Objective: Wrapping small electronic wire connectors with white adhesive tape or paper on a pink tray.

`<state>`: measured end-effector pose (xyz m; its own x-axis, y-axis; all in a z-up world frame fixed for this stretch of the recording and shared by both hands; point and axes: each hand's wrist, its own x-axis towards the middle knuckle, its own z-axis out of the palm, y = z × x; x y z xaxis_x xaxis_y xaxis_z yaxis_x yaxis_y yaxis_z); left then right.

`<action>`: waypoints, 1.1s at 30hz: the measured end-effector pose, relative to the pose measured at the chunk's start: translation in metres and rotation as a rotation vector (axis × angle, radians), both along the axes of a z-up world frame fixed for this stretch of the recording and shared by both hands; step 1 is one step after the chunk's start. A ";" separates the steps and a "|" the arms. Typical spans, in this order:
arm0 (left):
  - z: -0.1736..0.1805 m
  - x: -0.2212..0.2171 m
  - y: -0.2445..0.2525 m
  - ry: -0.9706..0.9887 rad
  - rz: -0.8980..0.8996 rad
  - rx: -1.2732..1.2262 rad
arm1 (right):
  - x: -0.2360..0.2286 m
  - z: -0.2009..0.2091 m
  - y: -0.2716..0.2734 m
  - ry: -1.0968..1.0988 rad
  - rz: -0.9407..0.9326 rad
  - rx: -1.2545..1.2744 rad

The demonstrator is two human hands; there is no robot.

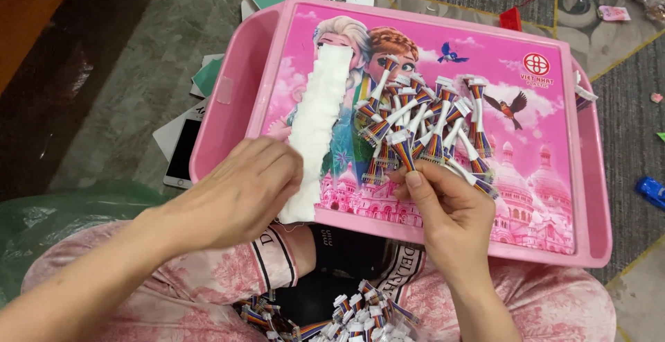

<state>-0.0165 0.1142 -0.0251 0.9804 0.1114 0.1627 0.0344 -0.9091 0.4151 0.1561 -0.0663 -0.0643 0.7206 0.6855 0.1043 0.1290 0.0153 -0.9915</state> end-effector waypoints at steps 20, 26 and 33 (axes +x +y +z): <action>0.038 -0.017 -0.071 -0.060 0.305 -0.979 | -0.053 0.018 -0.037 0.777 0.315 0.262; 0.015 -0.022 -0.085 -0.080 0.328 -1.294 | -0.060 0.016 -0.044 0.618 0.097 0.174; 0.038 -0.003 -0.098 -0.054 0.315 -1.036 | -0.078 0.031 -0.048 0.347 0.088 0.085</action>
